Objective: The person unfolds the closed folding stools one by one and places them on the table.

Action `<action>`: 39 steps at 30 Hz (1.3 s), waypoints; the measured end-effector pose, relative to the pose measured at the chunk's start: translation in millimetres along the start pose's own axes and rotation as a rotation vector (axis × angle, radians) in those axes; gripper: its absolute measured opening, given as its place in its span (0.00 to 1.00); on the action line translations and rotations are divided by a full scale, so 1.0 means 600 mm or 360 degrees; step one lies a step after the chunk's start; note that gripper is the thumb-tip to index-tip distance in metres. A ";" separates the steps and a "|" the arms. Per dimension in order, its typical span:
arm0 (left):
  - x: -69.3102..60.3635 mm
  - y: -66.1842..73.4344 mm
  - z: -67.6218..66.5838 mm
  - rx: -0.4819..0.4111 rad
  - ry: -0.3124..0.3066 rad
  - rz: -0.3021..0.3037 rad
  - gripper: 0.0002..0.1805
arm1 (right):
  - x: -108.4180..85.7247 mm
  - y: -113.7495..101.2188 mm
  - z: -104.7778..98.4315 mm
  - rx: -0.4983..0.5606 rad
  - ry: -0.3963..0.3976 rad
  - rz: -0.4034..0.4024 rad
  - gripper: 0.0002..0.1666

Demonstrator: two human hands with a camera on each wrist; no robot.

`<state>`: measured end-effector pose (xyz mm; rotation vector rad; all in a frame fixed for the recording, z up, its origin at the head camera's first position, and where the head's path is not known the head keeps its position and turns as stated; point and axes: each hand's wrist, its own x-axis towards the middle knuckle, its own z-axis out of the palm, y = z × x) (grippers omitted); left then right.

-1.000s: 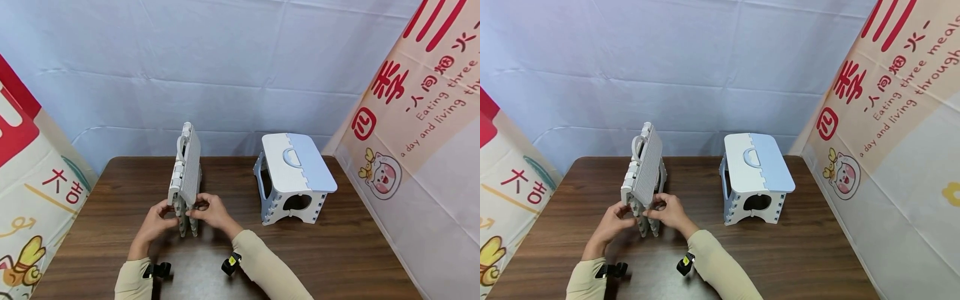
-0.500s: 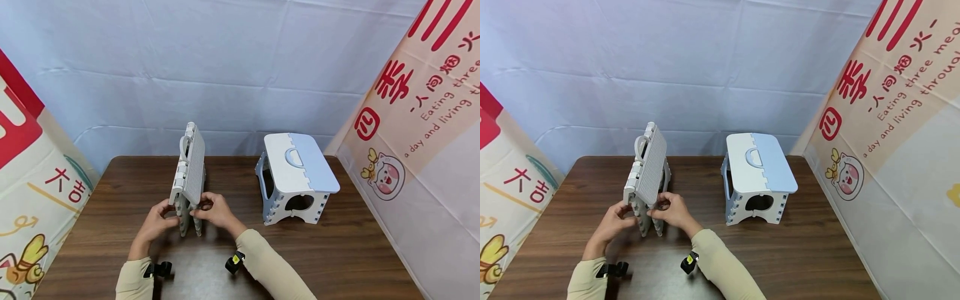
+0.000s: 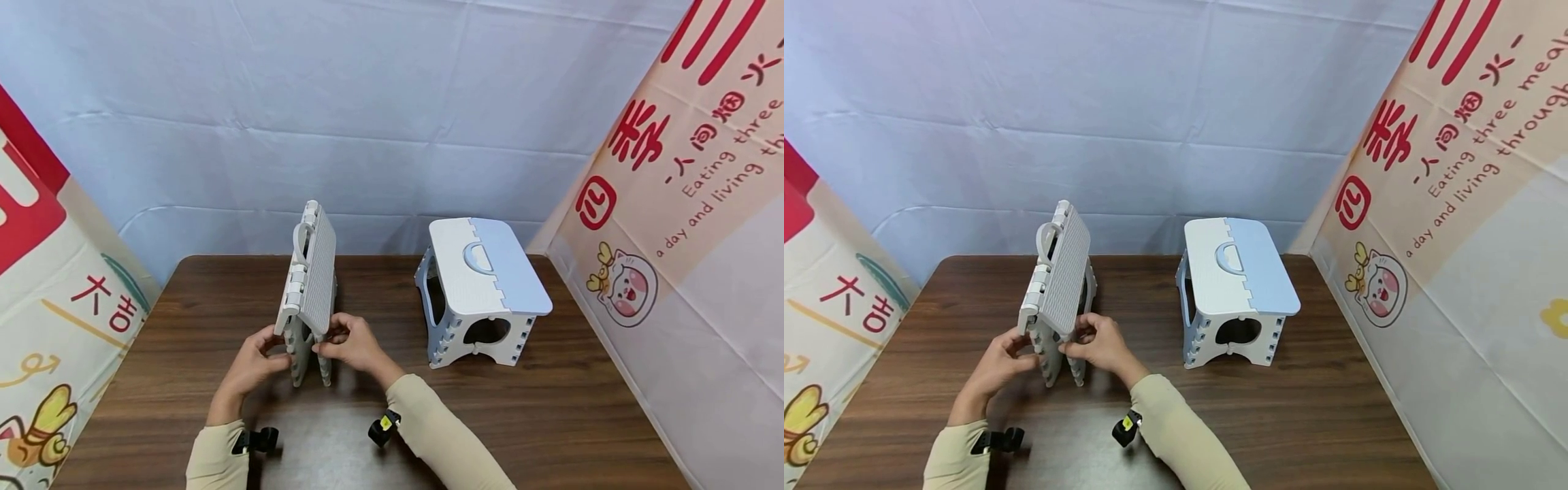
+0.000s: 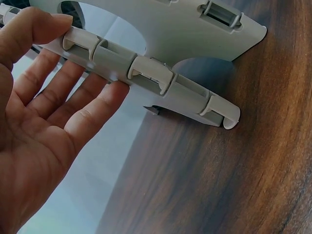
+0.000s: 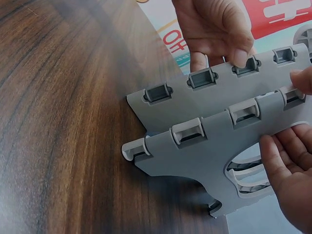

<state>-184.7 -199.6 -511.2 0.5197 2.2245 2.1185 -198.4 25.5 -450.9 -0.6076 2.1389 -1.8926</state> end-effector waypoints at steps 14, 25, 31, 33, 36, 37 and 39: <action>0.006 0.001 -0.002 0.0127 0.0006 -0.0047 0.21 | 0.002 0.006 -0.017 -0.0001 -0.0062 -0.0055 0.17; 0.007 0.004 -0.007 0.0132 -0.0077 -0.0106 0.24 | 0.000 0.005 -0.031 -0.0045 -0.0113 -0.0057 0.15; 0.009 0.006 -0.007 0.0135 -0.0109 -0.0098 0.25 | -0.004 0.001 -0.040 -0.0178 -0.0119 -0.0074 0.14; 0.009 0.007 -0.008 0.0125 -0.0119 -0.0097 0.25 | -0.005 0.001 -0.043 -0.0219 -0.0127 -0.0089 0.14; 0.008 0.007 -0.008 0.0130 -0.0110 -0.0099 0.25 | -0.005 0.002 -0.045 -0.0235 -0.0140 -0.0109 0.14; 0.008 0.007 -0.008 0.0131 -0.0105 -0.0102 0.25 | -0.006 0.003 -0.046 -0.0228 -0.0146 -0.0112 0.14; 0.008 0.007 -0.008 0.0127 -0.0103 -0.0102 0.25 | -0.006 0.005 -0.048 -0.0184 -0.0156 -0.0106 0.14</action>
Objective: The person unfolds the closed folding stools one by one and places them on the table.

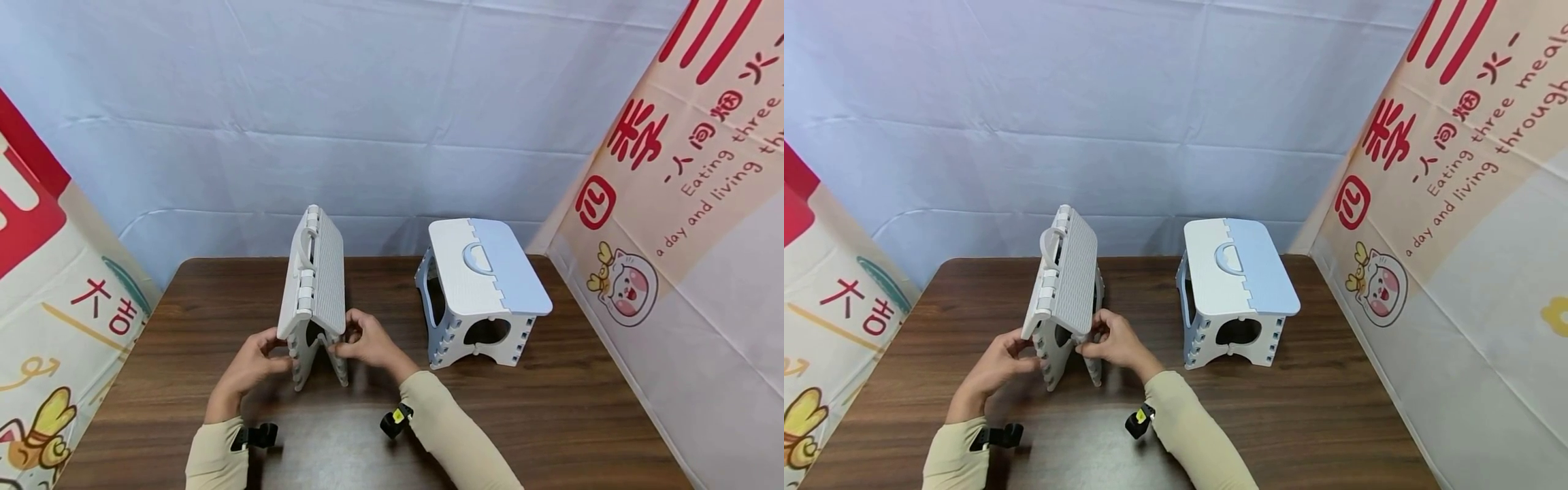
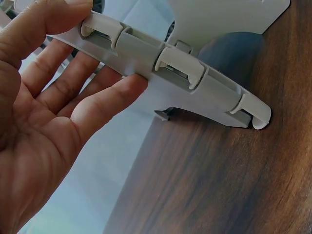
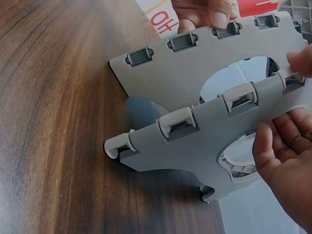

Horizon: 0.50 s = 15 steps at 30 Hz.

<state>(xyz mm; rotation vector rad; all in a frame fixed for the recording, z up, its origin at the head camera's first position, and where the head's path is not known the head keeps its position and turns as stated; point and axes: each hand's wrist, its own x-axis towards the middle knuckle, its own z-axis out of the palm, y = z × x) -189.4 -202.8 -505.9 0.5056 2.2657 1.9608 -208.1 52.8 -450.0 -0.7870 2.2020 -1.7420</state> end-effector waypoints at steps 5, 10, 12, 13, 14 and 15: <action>-0.001 0.001 -0.003 -0.0034 -0.0019 0.0000 0.24 | 0.000 0.008 -0.002 0.0143 -0.0023 0.0027 0.14; -0.004 0.005 -0.007 -0.0076 -0.0038 -0.0030 0.25 | -0.002 0.014 -0.004 0.0190 -0.0037 0.0015 0.15; -0.006 0.006 -0.008 -0.0086 -0.0040 -0.0039 0.25 | -0.003 0.015 -0.004 0.0213 -0.0040 0.0011 0.15; -0.007 0.006 -0.009 -0.0090 -0.0038 -0.0042 0.25 | -0.003 0.016 -0.004 0.0228 -0.0041 0.0010 0.15; -0.008 0.006 -0.010 -0.0093 -0.0034 -0.0045 0.24 | -0.004 0.016 -0.003 0.0243 -0.0041 0.0011 0.16; -0.008 0.006 -0.010 -0.0096 -0.0033 -0.0045 0.24 | -0.004 0.017 -0.003 0.0265 -0.0043 0.0013 0.16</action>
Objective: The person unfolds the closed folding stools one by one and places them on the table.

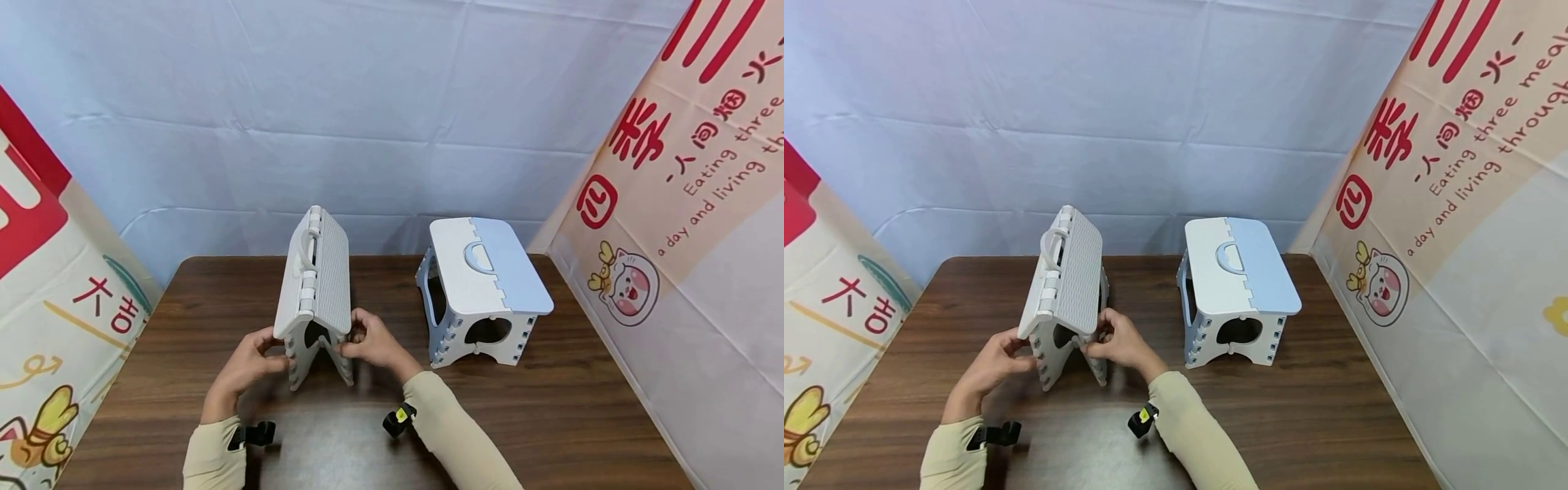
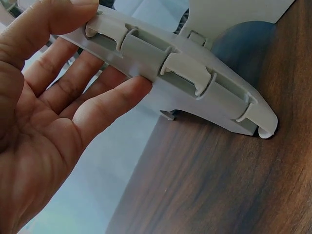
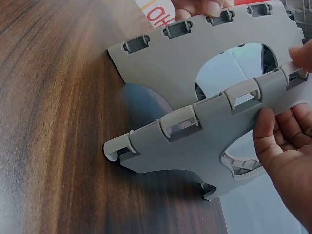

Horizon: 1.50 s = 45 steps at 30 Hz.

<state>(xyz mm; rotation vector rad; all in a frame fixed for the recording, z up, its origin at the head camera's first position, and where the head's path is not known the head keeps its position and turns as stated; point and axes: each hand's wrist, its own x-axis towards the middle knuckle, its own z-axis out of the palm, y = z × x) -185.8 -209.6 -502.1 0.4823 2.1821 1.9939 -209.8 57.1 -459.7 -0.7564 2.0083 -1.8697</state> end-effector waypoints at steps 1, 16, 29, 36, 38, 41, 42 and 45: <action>-0.001 0.001 0.000 -0.0003 0.0001 -0.0004 0.24 | 0.000 0.001 0.000 0.0022 -0.0001 0.0003 0.16; -0.005 0.001 -0.011 0.0091 0.0031 -0.0016 0.24 | -0.006 -0.003 -0.008 0.0118 -0.0032 0.0003 0.17; -0.009 0.005 -0.018 0.0073 0.0000 0.0000 0.24 | -0.008 -0.012 -0.021 -0.0160 -0.0044 -0.0010 0.16; -0.012 0.007 -0.022 0.0091 0.0013 -0.0037 0.25 | -0.010 -0.021 -0.028 -0.0257 -0.0043 -0.0006 0.16; -0.013 0.008 -0.022 0.0102 0.0023 -0.0046 0.25 | -0.010 -0.021 -0.029 -0.0262 -0.0044 -0.0008 0.15; -0.014 0.009 -0.024 0.0136 0.0034 -0.0046 0.25 | -0.010 -0.021 -0.030 -0.0260 -0.0048 -0.0013 0.15; -0.014 0.010 -0.024 0.0147 0.0035 -0.0043 0.24 | -0.010 -0.021 -0.030 -0.0260 -0.0048 -0.0017 0.15; -0.014 0.011 -0.025 0.0162 0.0035 -0.0042 0.24 | -0.010 -0.020 -0.031 -0.0247 -0.0046 -0.0029 0.15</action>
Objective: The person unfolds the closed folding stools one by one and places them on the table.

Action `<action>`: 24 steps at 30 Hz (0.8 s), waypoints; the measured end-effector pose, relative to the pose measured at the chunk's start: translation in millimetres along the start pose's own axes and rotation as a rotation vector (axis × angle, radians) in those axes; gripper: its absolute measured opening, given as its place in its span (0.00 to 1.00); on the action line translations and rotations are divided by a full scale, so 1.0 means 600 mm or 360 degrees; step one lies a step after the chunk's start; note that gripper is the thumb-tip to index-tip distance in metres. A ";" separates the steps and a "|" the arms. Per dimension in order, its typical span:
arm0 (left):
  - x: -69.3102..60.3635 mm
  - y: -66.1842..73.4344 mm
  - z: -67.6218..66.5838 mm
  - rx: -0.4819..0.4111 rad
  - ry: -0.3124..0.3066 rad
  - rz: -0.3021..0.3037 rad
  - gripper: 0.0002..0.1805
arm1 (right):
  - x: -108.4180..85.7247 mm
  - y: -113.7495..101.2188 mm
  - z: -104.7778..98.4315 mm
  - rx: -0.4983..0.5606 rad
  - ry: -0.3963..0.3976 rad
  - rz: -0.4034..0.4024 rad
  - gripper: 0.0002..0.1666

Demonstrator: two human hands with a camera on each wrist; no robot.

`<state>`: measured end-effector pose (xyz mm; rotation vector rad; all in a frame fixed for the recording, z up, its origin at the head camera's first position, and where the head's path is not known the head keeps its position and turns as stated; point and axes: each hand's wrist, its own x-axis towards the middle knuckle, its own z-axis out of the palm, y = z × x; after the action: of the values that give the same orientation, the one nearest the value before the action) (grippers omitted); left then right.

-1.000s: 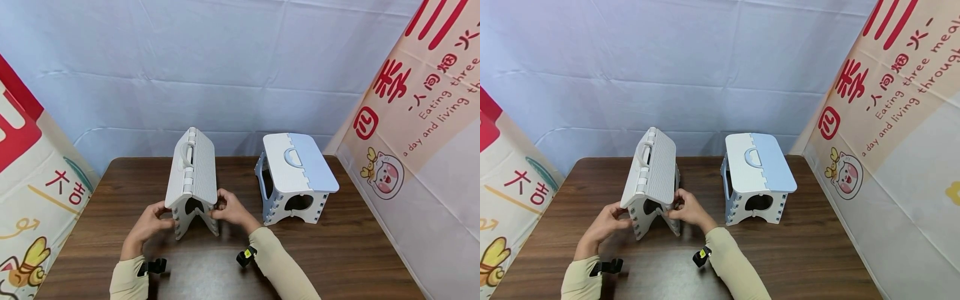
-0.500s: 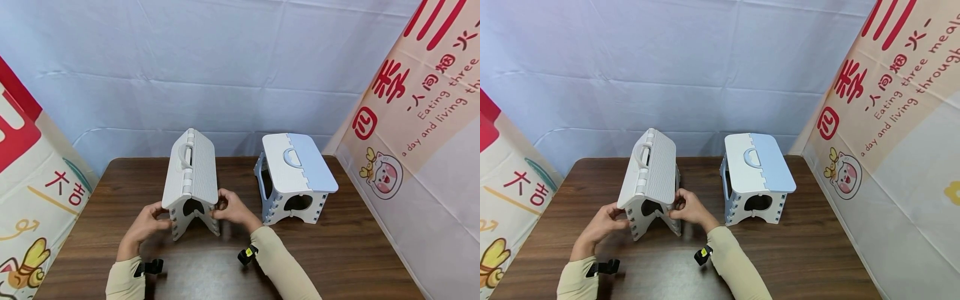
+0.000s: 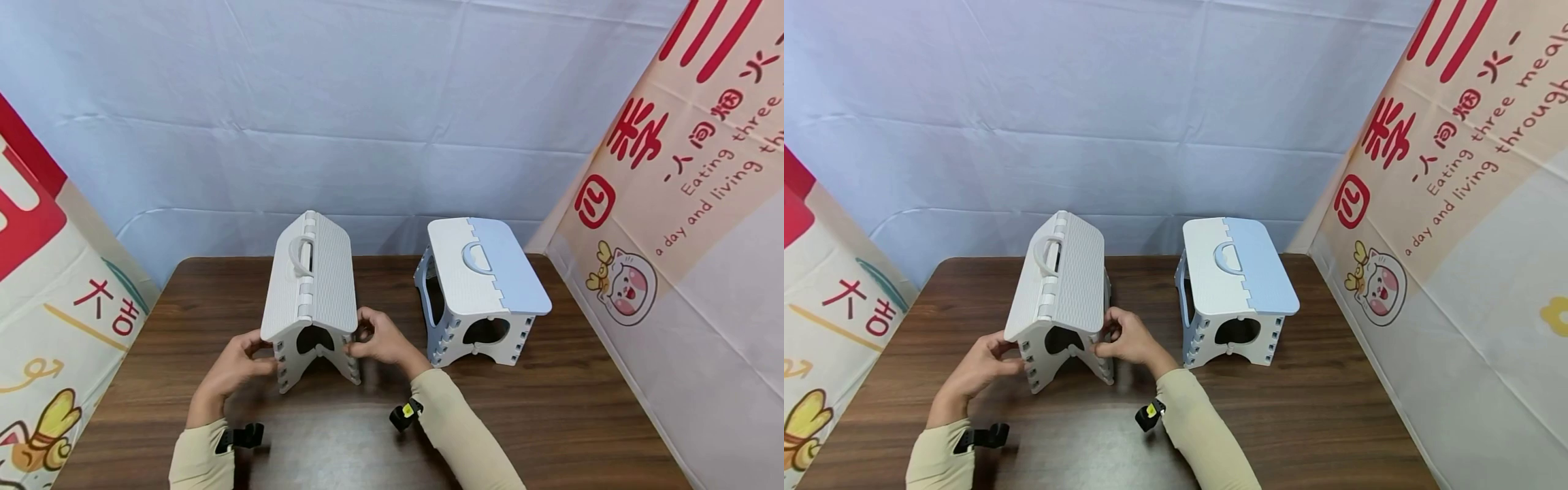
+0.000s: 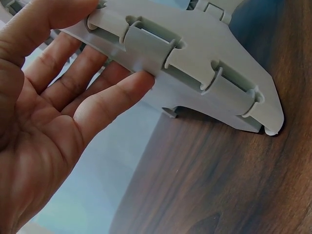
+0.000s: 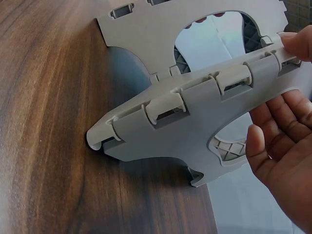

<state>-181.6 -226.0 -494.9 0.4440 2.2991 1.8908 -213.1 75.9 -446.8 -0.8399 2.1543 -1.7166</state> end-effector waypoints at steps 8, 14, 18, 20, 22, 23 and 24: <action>0.000 0.001 -0.007 -0.0021 -0.0017 0.0007 0.27 | -0.001 0.000 -0.002 -0.0030 -0.0003 -0.0058 0.15; 0.001 -0.004 -0.011 -0.0011 -0.0016 0.0028 0.26 | -0.002 0.000 -0.004 -0.0075 0.0001 -0.0068 0.14; 0.001 -0.005 -0.013 -0.0005 -0.0012 0.0042 0.25 | -0.002 0.002 -0.006 -0.0077 0.0002 -0.0059 0.14; 0.001 -0.004 -0.015 0.0014 -0.0006 0.0033 0.25 | -0.002 0.002 -0.006 -0.0071 0.0005 -0.0062 0.14; 0.001 -0.003 -0.017 0.0036 0.0000 0.0018 0.24 | 0.000 0.011 -0.007 -0.0062 0.0004 -0.0064 0.14; 0.001 -0.003 -0.017 0.0043 0.0001 0.0009 0.24 | 0.001 0.019 -0.008 -0.0064 0.0009 -0.0063 0.15; 0.001 -0.002 -0.018 0.0049 0.0003 0.0000 0.24 | 0.003 0.027 -0.008 -0.0067 0.0015 -0.0059 0.15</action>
<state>-185.4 -236.4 -494.0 0.4460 2.3327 1.8589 -221.4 81.2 -460.4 -0.8904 2.2012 -1.7015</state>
